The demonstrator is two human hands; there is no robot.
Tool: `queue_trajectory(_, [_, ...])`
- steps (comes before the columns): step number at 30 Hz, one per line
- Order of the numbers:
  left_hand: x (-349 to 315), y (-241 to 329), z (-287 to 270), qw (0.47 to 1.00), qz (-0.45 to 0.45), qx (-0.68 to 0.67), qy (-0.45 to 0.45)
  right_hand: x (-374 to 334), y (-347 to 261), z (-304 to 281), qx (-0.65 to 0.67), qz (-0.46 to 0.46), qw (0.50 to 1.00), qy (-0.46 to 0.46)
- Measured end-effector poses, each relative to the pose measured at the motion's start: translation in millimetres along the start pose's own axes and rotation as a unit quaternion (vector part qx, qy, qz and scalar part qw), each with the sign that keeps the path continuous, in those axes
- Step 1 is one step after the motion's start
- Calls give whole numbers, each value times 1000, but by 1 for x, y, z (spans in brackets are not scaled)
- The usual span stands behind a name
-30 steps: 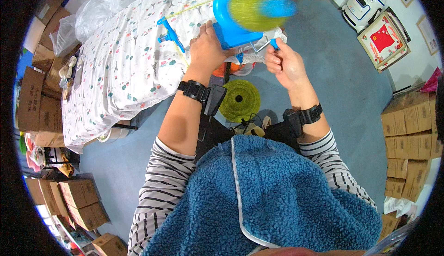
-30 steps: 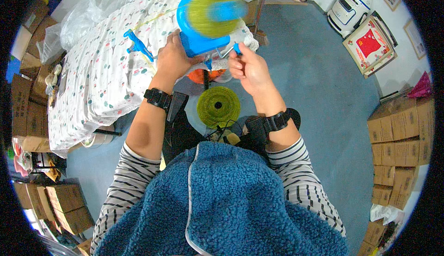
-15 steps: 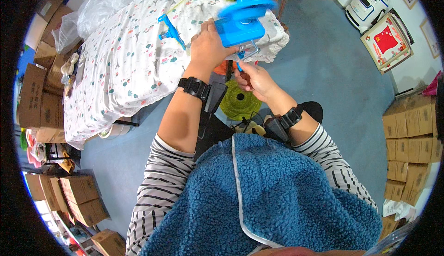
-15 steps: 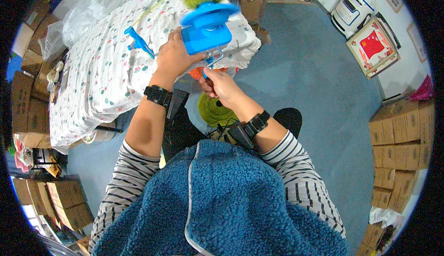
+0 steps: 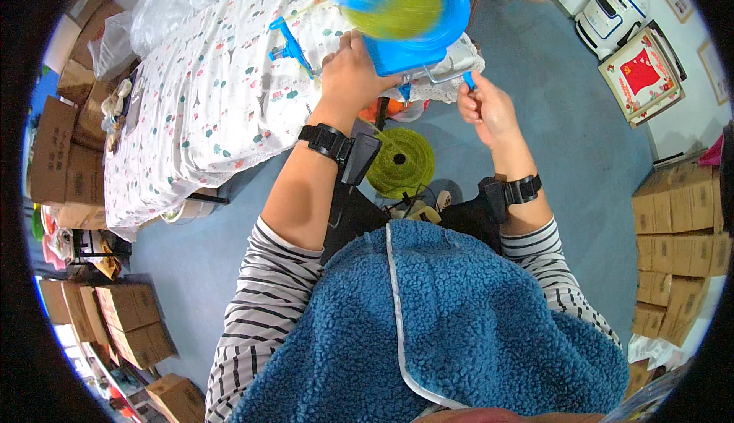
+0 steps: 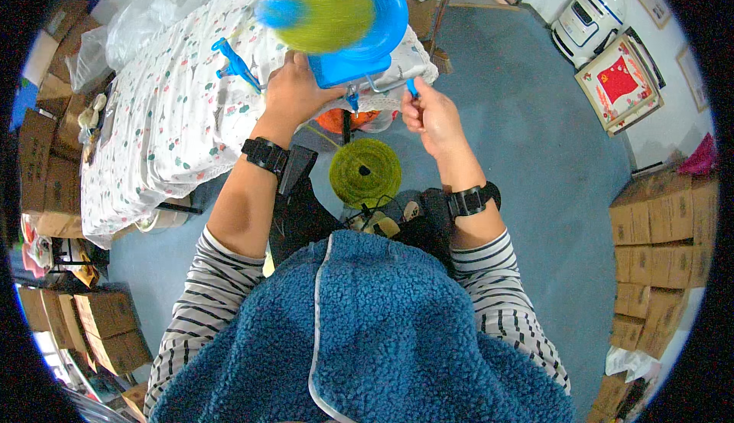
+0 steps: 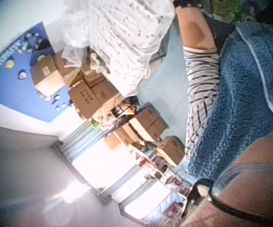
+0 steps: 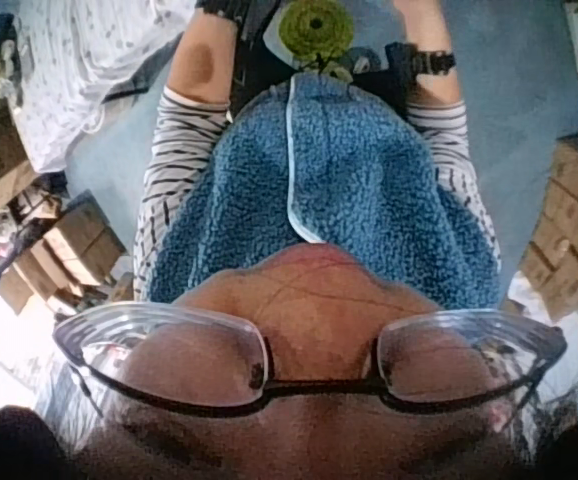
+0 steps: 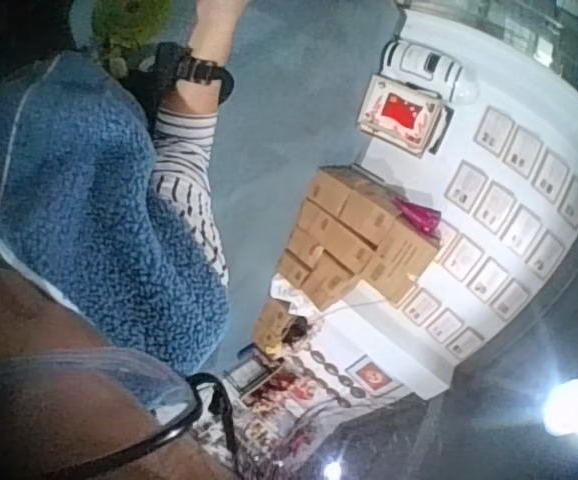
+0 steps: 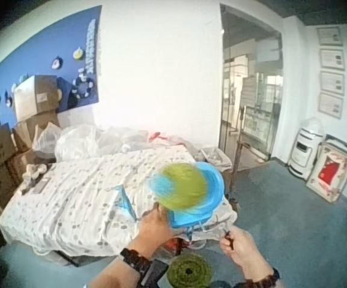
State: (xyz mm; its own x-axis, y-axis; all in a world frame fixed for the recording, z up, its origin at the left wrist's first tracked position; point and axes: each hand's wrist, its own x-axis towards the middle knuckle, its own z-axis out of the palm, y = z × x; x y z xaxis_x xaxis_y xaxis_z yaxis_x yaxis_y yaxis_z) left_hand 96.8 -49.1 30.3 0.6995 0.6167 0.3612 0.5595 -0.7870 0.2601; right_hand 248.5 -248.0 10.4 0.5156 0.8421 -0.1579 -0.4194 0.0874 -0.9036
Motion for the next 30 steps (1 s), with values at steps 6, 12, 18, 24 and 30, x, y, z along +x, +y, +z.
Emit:
queue_trajectory(6, [-1,1,0,999,4,-4,32,-4,-11,47,-36,-38,998,-28])
queue_trajectory(12, [0,0,2,1000,5,-13,28,-5,29,79,-170,-33,983,-66])
queue_trajectory(18, [0,-5,7,999,23,-17,28,8,74,55,-209,31,975,-62])
queue_trajectory(24, [0,-2,5,999,18,8,49,9,64,0,-189,67,980,5])
queue_trajectory(30, [0,0,0,1000,4,18,10,2,4,-8,-119,19,992,38])
